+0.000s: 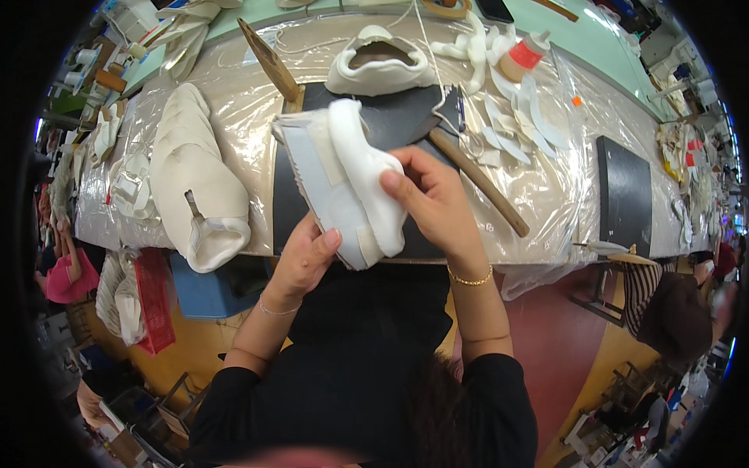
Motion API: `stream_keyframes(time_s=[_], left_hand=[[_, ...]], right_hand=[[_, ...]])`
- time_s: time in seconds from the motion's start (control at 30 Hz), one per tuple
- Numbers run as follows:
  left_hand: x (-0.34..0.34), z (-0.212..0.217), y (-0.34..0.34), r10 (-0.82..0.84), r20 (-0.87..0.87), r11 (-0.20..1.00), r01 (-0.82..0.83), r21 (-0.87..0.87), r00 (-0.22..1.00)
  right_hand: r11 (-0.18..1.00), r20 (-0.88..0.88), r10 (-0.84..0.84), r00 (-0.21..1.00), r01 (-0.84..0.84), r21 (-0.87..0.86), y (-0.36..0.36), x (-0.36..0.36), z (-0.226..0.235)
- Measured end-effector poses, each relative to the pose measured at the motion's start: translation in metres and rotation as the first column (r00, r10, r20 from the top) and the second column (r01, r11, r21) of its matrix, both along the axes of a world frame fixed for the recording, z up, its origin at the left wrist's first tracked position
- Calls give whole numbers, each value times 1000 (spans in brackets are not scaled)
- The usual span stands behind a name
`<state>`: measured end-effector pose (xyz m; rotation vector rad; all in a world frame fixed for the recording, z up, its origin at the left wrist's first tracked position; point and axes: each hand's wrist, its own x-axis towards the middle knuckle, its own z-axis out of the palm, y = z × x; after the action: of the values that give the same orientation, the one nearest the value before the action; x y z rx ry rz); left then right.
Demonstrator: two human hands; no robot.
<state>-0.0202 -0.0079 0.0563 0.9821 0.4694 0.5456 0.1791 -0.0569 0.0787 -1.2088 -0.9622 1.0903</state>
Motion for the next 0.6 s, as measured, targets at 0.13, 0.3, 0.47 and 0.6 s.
stream_keyframes(time_s=[0.13, 0.3, 0.47, 0.6], left_hand=[[-1, 6, 1, 43, 60, 978, -30, -206, 997], [10, 20, -3, 158, 11, 979, -155, -134, 987], [18, 37, -4, 344, 57, 936, -347, 54, 937], [10, 44, -10, 342, -26, 918, -328, 224, 939]], right_hand=[[999, -9, -31, 999, 31, -12, 6, -4, 5], [979, -82, -156, 984, 165, 123, 18, -17, 3], [798, 481, -490, 727, 153, 583, 14, -15, 12], [855, 658, -411, 631, 16, 518, 1, -22, 18]])
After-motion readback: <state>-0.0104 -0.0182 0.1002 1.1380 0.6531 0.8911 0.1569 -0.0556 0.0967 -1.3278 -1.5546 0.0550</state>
